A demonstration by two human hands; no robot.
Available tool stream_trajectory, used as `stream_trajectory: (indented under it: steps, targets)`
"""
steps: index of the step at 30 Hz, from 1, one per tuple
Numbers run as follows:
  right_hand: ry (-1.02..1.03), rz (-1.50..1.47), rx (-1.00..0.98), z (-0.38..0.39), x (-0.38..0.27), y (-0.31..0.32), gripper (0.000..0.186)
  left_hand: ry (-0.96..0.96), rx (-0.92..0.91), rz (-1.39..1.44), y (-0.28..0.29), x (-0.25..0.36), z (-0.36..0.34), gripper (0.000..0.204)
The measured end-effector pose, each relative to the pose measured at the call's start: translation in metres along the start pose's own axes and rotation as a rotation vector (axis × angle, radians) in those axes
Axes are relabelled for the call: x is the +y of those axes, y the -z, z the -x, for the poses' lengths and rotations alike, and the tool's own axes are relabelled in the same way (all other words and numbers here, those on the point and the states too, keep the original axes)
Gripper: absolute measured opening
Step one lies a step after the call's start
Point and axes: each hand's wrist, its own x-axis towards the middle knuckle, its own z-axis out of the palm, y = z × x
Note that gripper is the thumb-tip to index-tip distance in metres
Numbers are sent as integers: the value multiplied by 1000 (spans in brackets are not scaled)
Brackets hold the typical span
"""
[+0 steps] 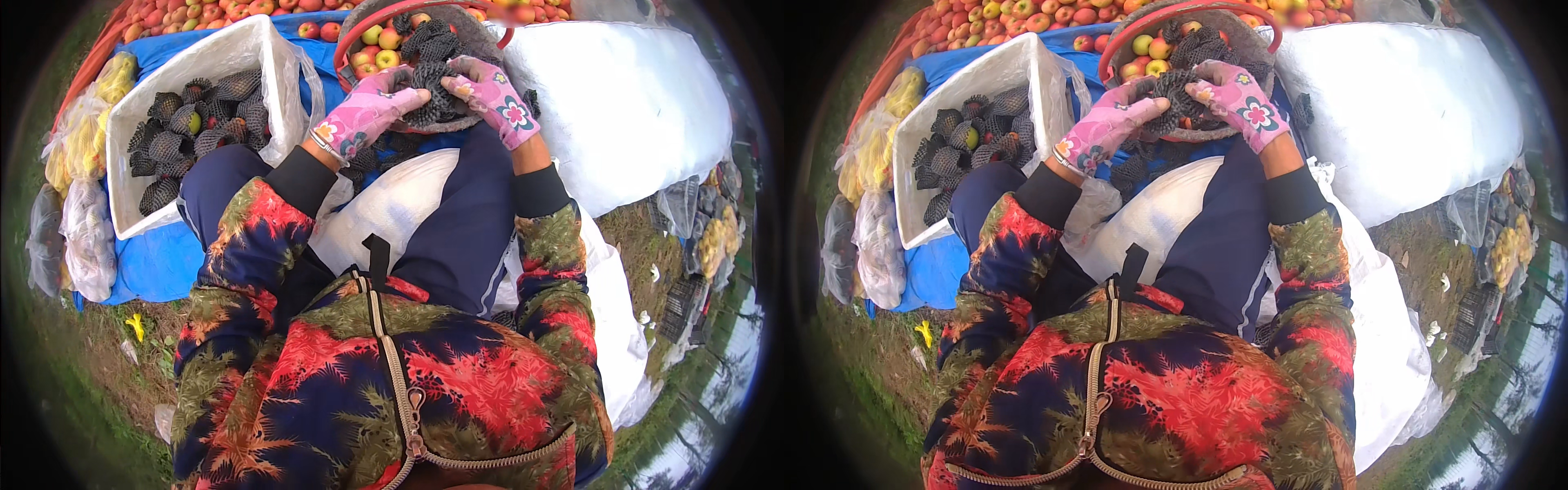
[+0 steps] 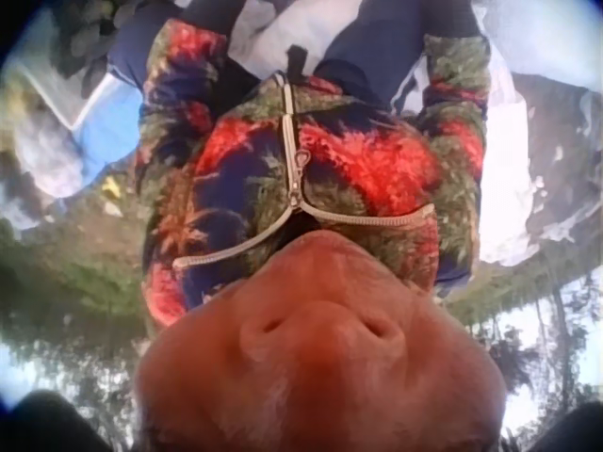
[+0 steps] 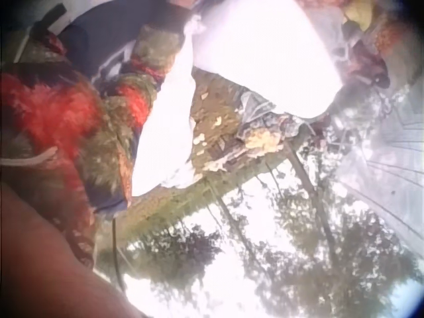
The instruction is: The person sits on the ground and repeatedly picks apples from a basket, places each apple into a black foam net, and then puts the netted apple into a white styrofoam box. The process is repeated for multiple apples.
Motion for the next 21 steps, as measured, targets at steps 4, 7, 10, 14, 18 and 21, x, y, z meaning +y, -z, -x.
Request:
stream_trajectory:
  steps: [4,7,10,14,18,21]
  targets:
    - [125,1,106,-2,37,-18,43,-123,-90,-3,-2,-9,10,64]
    - [-78,-232,42,8,25,-39,39,-249,-21,-60,10,-22,-2,60]
    - [91,-137,100,4,40,-54,35,-87,74,-181,14,-25,-4,59]
    - [500,-148,484,-6,45,-59,23,-485,368,-753,18,-33,-9,47]
    - [311,-152,-33,8,30,-63,35,-522,347,-816,10,-30,-2,41]
    - [260,-485,-138,10,41,-67,41,-356,352,-582,12,-35,-11,38]
